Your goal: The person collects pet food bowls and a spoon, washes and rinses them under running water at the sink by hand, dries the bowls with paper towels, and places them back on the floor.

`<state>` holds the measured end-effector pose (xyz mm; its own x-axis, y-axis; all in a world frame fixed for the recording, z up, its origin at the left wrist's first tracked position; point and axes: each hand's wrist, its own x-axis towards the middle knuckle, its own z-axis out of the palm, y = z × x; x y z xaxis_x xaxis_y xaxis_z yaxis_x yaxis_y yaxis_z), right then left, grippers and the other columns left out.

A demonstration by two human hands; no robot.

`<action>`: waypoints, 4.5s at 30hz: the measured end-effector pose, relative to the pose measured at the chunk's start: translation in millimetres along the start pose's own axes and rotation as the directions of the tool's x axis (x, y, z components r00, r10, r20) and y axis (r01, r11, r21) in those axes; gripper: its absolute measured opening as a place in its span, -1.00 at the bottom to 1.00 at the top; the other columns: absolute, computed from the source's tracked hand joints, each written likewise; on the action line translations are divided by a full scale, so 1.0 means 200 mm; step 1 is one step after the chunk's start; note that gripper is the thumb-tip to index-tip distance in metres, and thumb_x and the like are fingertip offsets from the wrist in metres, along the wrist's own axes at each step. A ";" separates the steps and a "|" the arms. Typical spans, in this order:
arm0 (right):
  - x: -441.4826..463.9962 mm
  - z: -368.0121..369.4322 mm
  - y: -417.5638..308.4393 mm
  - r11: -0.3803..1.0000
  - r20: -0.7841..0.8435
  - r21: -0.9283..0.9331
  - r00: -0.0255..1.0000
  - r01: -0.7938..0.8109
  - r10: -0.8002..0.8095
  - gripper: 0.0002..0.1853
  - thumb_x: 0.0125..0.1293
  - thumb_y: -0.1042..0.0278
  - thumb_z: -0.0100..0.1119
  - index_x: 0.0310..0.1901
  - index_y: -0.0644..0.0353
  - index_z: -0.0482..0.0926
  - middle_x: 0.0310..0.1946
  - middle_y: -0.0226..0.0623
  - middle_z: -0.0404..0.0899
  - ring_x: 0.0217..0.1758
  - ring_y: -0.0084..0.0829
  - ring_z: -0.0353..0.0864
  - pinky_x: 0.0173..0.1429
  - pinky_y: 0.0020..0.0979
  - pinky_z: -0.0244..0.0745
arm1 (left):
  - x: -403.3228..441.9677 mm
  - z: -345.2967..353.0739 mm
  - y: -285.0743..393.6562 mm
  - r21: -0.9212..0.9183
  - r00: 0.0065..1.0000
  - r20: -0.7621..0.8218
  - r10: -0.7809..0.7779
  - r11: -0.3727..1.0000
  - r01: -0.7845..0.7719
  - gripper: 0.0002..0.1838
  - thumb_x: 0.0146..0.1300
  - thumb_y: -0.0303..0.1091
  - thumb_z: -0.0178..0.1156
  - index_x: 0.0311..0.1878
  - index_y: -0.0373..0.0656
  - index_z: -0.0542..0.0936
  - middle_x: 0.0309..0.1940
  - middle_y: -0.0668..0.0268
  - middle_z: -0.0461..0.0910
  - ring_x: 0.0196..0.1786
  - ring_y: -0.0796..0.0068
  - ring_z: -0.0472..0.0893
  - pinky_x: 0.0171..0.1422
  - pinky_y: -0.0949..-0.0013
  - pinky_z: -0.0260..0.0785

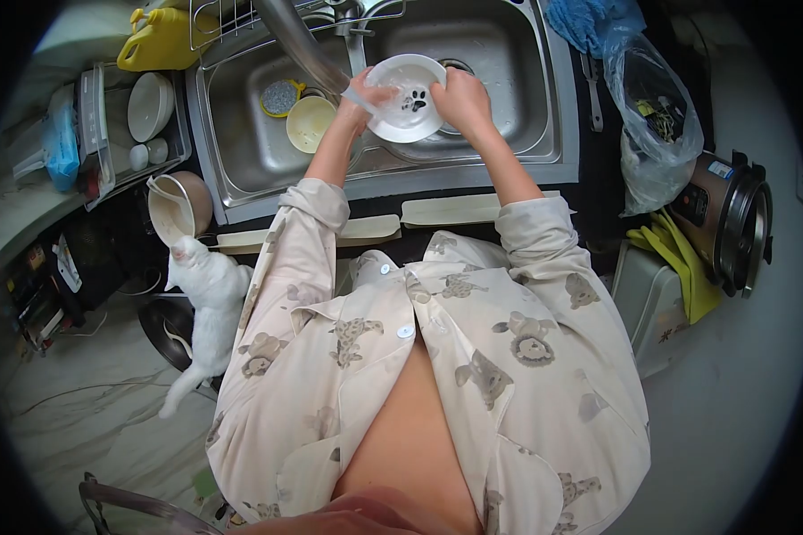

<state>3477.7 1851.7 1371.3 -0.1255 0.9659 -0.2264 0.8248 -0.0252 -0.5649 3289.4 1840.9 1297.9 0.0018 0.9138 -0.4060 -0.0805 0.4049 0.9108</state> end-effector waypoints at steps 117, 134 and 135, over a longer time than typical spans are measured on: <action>0.14 0.42 0.19 0.830 0.097 0.544 0.992 -0.122 0.082 -0.56 -0.05 0.18 0.33 -0.13 0.25 0.57 -0.31 -0.21 0.65 -0.26 -0.38 0.64 -0.13 -0.39 0.49 | -0.16 0.02 0.03 0.580 0.930 -0.268 0.251 0.813 -0.052 -0.37 -0.23 -0.48 0.24 0.07 -0.23 0.39 -0.25 0.09 0.58 -0.10 0.24 0.61 -0.02 0.28 0.42; 0.16 0.36 0.20 0.909 0.048 0.410 0.994 0.074 -0.103 -0.50 -0.13 0.14 0.36 -0.16 0.28 0.55 -0.23 -0.02 0.61 -0.13 -0.12 0.61 -0.01 -0.25 0.47 | -0.15 -0.02 -0.03 0.327 0.971 -0.136 0.197 0.934 -0.144 -0.38 -0.21 -0.65 0.16 0.07 -0.23 0.37 -0.16 0.23 0.55 -0.05 0.36 0.56 0.04 0.39 0.38; 0.14 0.38 0.20 0.909 0.049 0.410 0.994 0.074 -0.103 -0.50 -0.13 0.14 0.36 -0.16 0.28 0.55 -0.23 -0.02 0.61 -0.13 -0.12 0.61 -0.01 -0.25 0.47 | -0.15 -0.02 -0.04 0.327 0.971 -0.137 0.196 0.934 -0.143 -0.38 -0.21 -0.65 0.16 0.07 -0.23 0.37 -0.16 0.23 0.55 -0.05 0.36 0.56 0.04 0.39 0.38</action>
<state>3466.1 1858.9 1281.8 -0.2364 0.9496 -0.2058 0.5144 -0.0574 -0.8556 3285.1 1811.0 1302.3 -0.1507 0.9625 -0.2255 0.2502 0.2578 0.9332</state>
